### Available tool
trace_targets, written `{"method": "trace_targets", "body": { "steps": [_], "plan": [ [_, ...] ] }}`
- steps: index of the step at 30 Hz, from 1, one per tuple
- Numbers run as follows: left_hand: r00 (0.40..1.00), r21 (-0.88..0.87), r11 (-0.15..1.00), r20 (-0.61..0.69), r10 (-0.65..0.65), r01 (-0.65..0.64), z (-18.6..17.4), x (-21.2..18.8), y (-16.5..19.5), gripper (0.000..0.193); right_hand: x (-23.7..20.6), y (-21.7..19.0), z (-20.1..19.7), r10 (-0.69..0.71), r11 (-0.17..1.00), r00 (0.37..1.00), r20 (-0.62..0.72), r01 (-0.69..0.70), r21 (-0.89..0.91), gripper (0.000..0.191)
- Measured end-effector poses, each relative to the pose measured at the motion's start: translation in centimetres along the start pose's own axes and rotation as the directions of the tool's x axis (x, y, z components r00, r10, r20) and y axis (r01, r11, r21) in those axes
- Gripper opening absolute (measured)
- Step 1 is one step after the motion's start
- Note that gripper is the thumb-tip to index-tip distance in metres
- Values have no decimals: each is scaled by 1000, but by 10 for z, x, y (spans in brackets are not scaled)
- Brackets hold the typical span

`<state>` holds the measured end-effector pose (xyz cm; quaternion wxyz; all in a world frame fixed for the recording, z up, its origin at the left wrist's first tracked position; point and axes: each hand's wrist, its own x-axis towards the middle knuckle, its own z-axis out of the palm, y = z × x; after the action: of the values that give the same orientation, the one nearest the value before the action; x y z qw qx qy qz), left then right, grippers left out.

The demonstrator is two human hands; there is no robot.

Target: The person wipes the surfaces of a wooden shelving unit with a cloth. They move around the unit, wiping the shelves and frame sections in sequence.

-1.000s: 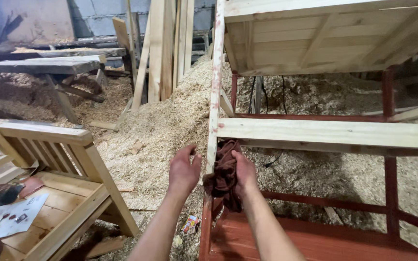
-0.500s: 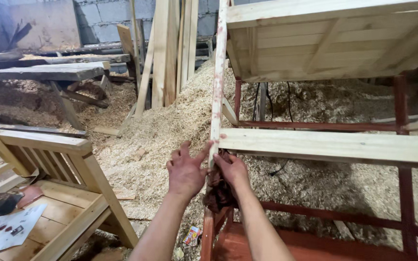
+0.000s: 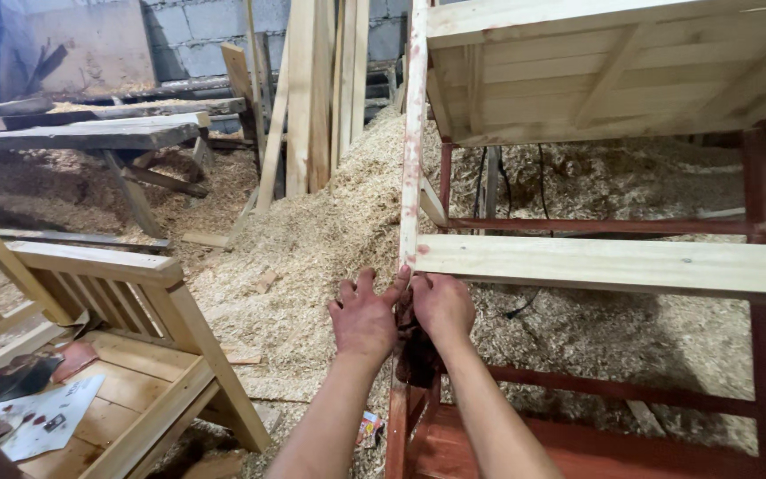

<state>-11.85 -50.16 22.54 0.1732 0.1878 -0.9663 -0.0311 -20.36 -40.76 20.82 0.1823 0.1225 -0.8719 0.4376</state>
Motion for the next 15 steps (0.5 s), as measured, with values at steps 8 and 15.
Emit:
{"method": "trace_targets", "body": {
  "steps": [8, 15],
  "plan": [
    [999, -84, 996, 46, -4, 8, -12, -12, -7, 73, 8, 40, -26, -188, 980, 974, 123, 178, 89, 34],
    [989, -86, 995, 141, -35, 48, -27, -13, -5, 74, -9, 93, -25, 309, 479, 906, 290, -412, 775, 35]
  ]
}}
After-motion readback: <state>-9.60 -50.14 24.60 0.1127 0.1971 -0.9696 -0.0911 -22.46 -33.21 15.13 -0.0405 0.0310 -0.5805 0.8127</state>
